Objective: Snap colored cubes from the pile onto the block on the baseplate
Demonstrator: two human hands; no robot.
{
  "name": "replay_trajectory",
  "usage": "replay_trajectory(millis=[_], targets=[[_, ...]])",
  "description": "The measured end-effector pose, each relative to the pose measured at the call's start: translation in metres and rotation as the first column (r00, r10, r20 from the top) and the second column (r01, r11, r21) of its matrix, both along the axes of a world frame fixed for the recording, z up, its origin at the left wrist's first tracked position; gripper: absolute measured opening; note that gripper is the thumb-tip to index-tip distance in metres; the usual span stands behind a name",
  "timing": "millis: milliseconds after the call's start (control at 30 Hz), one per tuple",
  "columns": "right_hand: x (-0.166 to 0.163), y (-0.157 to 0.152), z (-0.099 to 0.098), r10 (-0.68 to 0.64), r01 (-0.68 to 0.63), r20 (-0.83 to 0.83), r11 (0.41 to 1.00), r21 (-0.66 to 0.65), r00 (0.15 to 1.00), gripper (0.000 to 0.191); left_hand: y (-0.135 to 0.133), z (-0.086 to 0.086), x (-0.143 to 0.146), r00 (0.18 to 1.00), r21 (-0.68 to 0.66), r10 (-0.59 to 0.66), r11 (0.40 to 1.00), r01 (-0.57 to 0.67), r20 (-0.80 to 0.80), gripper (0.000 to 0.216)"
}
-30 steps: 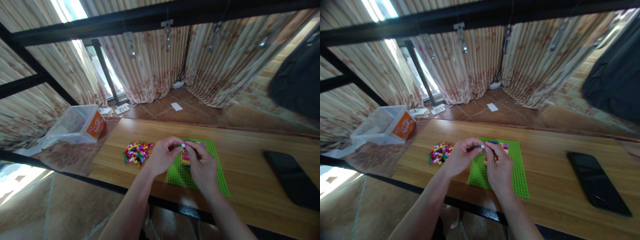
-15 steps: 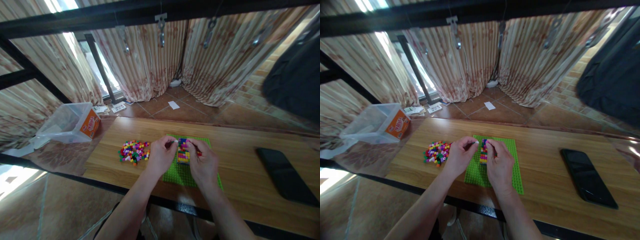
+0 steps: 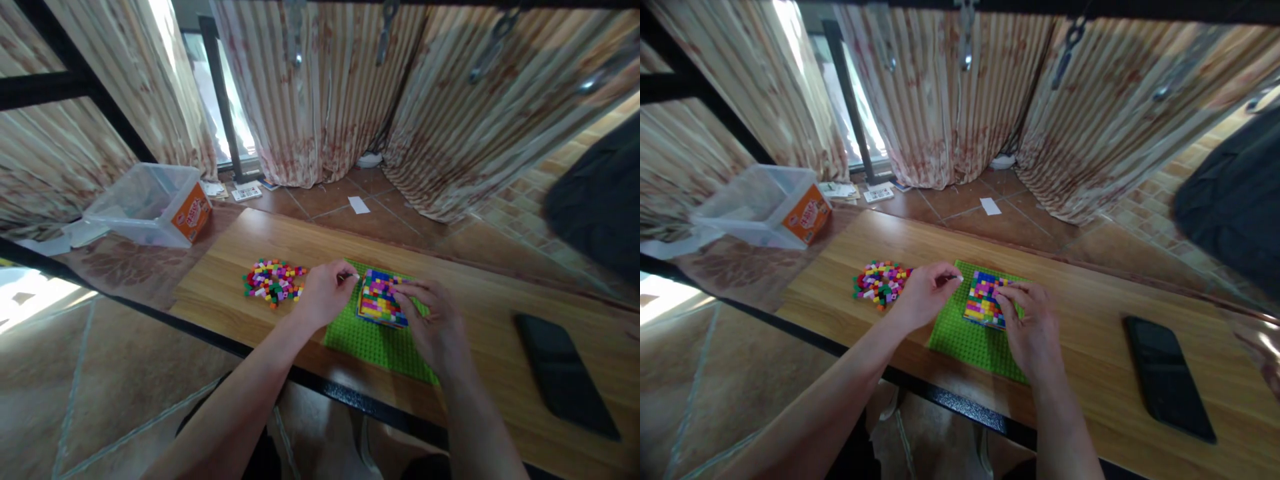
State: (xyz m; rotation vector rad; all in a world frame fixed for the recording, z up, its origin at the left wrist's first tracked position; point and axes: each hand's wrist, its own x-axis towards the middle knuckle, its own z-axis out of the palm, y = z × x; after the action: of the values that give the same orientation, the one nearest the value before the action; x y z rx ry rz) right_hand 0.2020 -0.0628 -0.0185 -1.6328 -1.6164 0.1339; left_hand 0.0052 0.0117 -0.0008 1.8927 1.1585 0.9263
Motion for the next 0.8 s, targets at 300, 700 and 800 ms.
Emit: replay_trajectory(millis=[300, 700, 800], targets=[[-0.005, 0.007, -0.004, -0.007, 0.005, 0.076, 1.0, 0.026, 0.997, 0.017, -0.001, 0.003, 0.0, 0.998, 0.005, -0.005, 1.0, 0.005, -0.067, 0.012], [-0.011, 0.013, -0.005, -0.021, 0.019, 0.028, 0.997, 0.075, 0.999, 0.015, -0.001, 0.003, -0.001, 0.997, -0.009, -0.002, 1.0, 0.001, -0.08, 0.012], [-0.01, 0.012, -0.005, -0.022, 0.02, 0.028, 0.997, 0.074, 0.999, 0.016, -0.001, 0.003, -0.001, 0.997, -0.009, 0.0, 1.0, -0.001, -0.075, 0.012]])
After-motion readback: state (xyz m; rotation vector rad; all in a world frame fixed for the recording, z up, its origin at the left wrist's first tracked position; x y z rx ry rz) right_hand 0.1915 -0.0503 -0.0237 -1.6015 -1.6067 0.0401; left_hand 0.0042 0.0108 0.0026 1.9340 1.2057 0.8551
